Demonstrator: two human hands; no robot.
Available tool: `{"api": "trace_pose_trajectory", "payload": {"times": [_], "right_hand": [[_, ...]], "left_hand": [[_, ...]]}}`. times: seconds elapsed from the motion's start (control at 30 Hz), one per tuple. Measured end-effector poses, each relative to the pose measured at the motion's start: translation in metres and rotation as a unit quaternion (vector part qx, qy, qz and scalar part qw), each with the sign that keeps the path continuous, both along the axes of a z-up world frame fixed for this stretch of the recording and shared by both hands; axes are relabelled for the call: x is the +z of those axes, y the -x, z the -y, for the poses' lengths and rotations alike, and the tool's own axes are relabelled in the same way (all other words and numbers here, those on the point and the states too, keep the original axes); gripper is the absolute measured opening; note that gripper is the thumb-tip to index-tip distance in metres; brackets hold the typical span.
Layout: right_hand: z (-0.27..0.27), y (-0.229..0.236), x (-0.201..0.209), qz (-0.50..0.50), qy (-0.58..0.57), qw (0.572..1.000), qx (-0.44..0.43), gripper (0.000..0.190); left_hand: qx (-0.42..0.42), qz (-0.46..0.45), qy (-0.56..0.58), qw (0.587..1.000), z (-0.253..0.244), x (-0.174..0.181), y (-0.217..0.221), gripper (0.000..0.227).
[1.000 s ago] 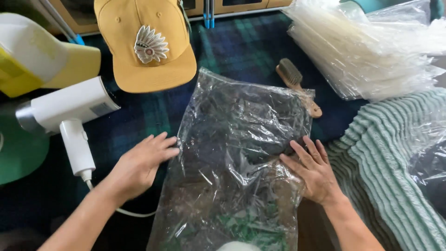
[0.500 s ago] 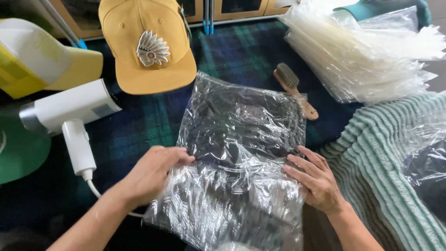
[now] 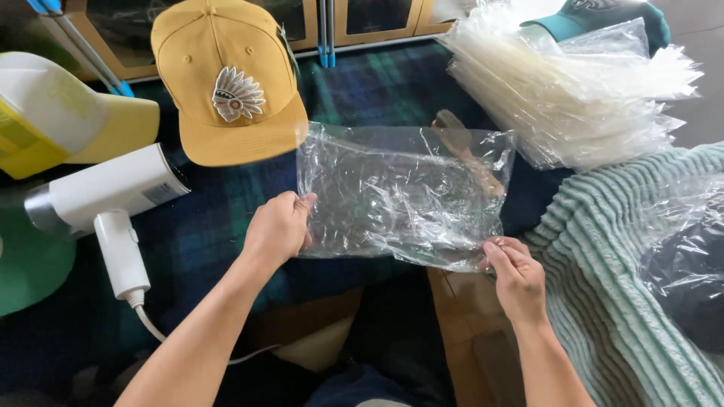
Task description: Cleaning and reshaping a tan baseball cap using a brush and a hair dryer.
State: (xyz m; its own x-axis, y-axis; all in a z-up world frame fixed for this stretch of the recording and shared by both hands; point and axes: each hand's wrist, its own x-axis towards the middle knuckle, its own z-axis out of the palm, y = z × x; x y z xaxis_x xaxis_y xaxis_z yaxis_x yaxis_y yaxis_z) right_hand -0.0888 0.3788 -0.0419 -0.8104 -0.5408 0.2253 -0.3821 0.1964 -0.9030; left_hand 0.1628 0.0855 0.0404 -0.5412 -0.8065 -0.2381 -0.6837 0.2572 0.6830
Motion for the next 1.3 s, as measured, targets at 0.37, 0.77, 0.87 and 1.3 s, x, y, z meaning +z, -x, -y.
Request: {"api": "trace_pose_trajectory", "payload": {"times": [0.37,0.77,0.87,1.3], "right_hand": [[0.004,-0.003,0.008,0.065,0.03,0.994,-0.088,0.034],[0.005,0.023,-0.023,0.045,-0.056,0.989,-0.131,0.043],[0.003,0.02,0.011,0.032,-0.126,0.985,-0.117,0.041],[0.1,0.042,0.094,-0.617,-0.054,0.785,-0.004,0.051]], "left_hand": [[-0.015,-0.299,-0.069,0.951,-0.028,0.011,-0.01,0.026],[0.023,0.07,0.215,0.974,-0.008,-0.041,0.021,0.04],[0.022,0.114,0.236,0.965,-0.013,-0.035,0.017,0.039],[-0.157,-0.155,0.53,0.819,-0.054,0.021,0.11,0.037]]}}
